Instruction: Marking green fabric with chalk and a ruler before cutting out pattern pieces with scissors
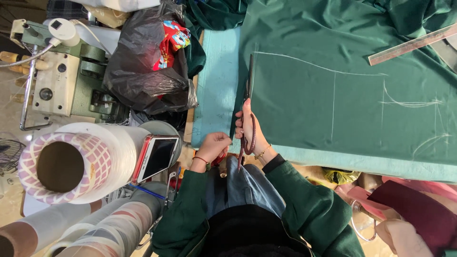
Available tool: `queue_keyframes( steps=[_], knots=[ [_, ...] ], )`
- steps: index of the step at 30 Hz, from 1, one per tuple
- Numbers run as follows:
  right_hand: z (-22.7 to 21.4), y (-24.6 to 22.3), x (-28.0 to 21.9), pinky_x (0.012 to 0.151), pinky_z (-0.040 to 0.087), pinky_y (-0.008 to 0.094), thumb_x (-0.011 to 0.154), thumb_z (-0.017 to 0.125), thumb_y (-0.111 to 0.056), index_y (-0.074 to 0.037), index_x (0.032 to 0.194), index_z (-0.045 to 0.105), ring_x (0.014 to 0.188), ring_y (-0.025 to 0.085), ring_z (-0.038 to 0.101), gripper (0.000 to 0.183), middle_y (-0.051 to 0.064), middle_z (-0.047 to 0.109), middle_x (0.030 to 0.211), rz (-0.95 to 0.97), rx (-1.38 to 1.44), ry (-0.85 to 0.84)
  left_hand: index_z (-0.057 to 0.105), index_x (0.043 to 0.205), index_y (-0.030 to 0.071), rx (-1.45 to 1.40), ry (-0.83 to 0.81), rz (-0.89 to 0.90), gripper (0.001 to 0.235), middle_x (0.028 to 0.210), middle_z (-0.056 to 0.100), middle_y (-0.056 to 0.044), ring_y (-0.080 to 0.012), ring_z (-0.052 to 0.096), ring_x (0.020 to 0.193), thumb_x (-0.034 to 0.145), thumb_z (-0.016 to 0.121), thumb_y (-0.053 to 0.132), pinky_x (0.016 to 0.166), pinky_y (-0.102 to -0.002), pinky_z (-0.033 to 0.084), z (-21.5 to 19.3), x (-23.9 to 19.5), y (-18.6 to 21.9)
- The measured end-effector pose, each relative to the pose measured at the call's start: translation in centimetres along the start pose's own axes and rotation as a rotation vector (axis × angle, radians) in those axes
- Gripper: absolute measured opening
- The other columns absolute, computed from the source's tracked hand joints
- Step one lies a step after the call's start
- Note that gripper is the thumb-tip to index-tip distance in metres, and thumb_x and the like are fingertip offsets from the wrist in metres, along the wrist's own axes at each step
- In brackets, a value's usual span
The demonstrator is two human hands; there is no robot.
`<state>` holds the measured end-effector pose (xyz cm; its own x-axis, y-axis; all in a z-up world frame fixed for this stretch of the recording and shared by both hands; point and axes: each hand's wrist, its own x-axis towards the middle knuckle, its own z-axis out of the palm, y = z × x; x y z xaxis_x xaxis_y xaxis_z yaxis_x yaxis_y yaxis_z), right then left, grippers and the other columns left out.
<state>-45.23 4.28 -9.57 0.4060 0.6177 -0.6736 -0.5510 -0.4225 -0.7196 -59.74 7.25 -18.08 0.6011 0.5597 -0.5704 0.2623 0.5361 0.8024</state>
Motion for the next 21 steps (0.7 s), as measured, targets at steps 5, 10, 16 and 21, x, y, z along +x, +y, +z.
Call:
queue_keyframes(
  steps=[5, 10, 16, 21],
  knots=[
    [-0.3, 0.3, 0.8, 0.040, 0.032, 0.019, 0.094, 0.043, -0.077, -0.009, 0.102, 0.047, 0.048, 0.004, 0.031, 0.068, -0.004, 0.030, 0.072, 0.010, 0.007, 0.011, 0.065, 0.075, 0.003, 0.029, 0.014, -0.033, 0.010, 0.048, 0.056, -0.012, -0.0153, 0.050, 0.033, 0.080, 0.067, 0.011, 0.036, -0.025, 0.036, -0.1, -0.1, 0.1],
    [-0.5, -0.5, 3.0, 0.039, 0.032, 0.019, 0.093, 0.042, -0.079, -0.010, 0.103, 0.046, 0.049, 0.004, 0.032, 0.069, -0.004, 0.032, 0.073, 0.011, -0.020, -0.001, 0.064, 0.075, 0.004, 0.015, 0.019, -0.035, 0.010, 0.048, 0.055, -0.012, -0.0150, 0.049, 0.033, 0.080, 0.068, 0.011, 0.035, -0.025, 0.036, -0.1, -0.1, 0.0],
    [0.0, -2.2, 3.8, 0.039, 0.033, 0.019, 0.091, 0.044, -0.080, -0.011, 0.103, 0.046, 0.049, 0.004, 0.033, 0.070, -0.003, 0.034, 0.073, 0.003, -0.023, 0.011, 0.065, 0.076, 0.002, 0.003, 0.003, -0.026, 0.011, 0.047, 0.053, -0.011, -0.0136, 0.047, 0.032, 0.081, 0.067, 0.011, 0.033, -0.025, 0.035, -0.2, -0.2, -0.1],
    [-0.2, -1.7, 4.6, 0.039, 0.033, 0.019, 0.091, 0.047, -0.079, -0.010, 0.100, 0.046, 0.048, 0.003, 0.032, 0.069, -0.004, 0.031, 0.072, -0.017, -0.022, 0.011, 0.064, 0.074, 0.002, -0.003, 0.005, -0.016, 0.010, 0.046, 0.052, -0.011, -0.0135, 0.046, 0.031, 0.079, 0.067, 0.010, 0.033, -0.025, 0.033, -0.1, -0.4, 0.3]
  ],
)
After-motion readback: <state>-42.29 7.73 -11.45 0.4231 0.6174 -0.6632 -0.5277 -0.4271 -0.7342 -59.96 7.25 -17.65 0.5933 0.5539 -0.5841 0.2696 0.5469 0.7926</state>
